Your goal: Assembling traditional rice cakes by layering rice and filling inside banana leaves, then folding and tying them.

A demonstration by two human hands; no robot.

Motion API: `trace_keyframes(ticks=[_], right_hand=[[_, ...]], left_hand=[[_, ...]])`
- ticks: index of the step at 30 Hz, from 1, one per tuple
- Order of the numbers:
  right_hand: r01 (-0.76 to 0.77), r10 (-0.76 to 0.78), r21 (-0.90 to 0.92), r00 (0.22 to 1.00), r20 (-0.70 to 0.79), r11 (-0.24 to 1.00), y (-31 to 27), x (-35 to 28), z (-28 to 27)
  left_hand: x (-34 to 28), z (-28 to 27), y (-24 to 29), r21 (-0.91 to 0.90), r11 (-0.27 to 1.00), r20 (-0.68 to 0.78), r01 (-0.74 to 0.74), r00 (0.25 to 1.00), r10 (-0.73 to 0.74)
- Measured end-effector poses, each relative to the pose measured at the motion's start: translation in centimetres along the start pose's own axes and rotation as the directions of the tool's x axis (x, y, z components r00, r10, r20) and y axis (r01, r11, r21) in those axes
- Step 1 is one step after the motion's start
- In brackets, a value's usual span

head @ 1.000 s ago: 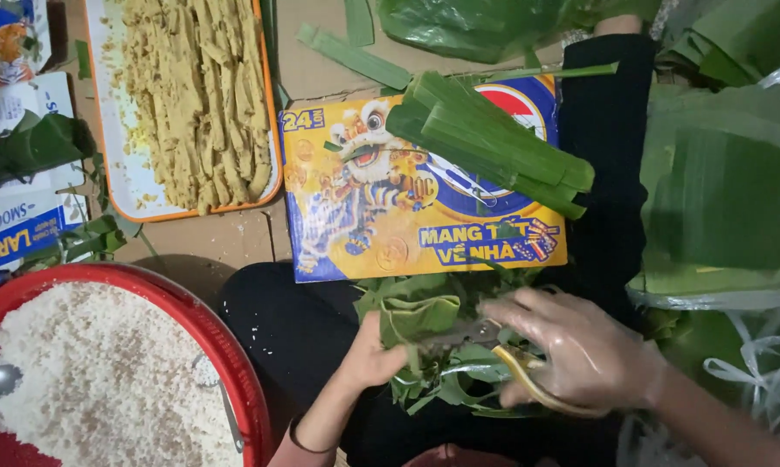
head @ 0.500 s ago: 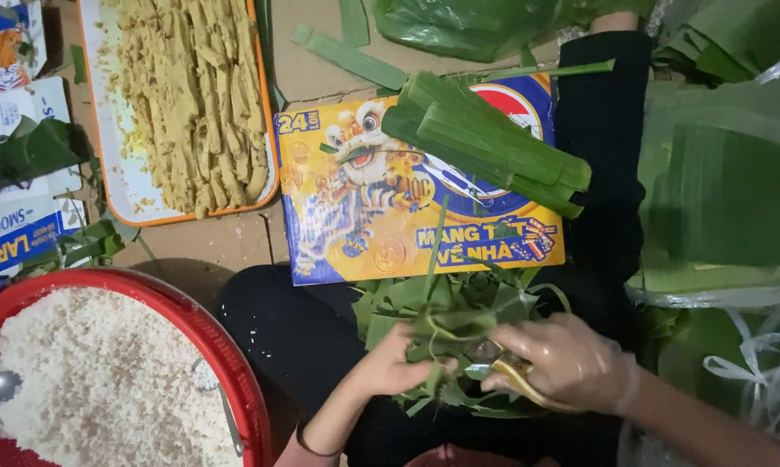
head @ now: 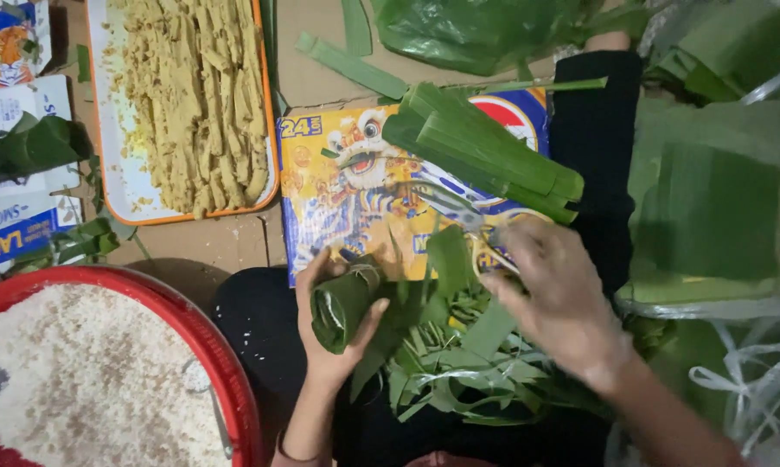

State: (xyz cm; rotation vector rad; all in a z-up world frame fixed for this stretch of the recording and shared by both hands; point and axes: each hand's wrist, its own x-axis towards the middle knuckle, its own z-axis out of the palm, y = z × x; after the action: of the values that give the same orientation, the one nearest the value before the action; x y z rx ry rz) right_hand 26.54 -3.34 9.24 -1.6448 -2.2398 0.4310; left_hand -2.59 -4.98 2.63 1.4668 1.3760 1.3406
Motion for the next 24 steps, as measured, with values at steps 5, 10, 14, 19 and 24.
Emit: trace_keyframes(ticks=[5,10,14,19,24], right_hand=[[-0.217,0.199,0.459,0.976,0.088,0.862,-5.3,-1.7,-9.1],[-0.428,0.343,0.304,0.892,0.295,0.851,-3.7,-9.8,-11.4],[-0.522,0.400,0.191,0.800,0.447,0.831,-3.2,-15.8,-11.9],[-0.568,0.423,0.047,0.664,0.616,0.822,-2.0,-16.9,-9.8],[-0.597,0.477,-0.127,0.476,0.739,0.792,-1.1,-17.2,-7.2]], left_hand=[[1.0,0.6,2.4,0.249,0.969,0.107,-0.006,0.994,-0.021],[0.8,1.7,2.8,0.262,0.965,0.074,-0.020,0.997,0.001],[0.6,1.5,2.6,0.255,0.967,0.053,-0.014,0.999,0.001],[1.0,1.2,2.5,0.235,0.972,0.115,-0.015,0.993,-0.013],[1.8,0.7,3.8,0.230,0.972,0.278,-0.050,0.961,-0.016]])
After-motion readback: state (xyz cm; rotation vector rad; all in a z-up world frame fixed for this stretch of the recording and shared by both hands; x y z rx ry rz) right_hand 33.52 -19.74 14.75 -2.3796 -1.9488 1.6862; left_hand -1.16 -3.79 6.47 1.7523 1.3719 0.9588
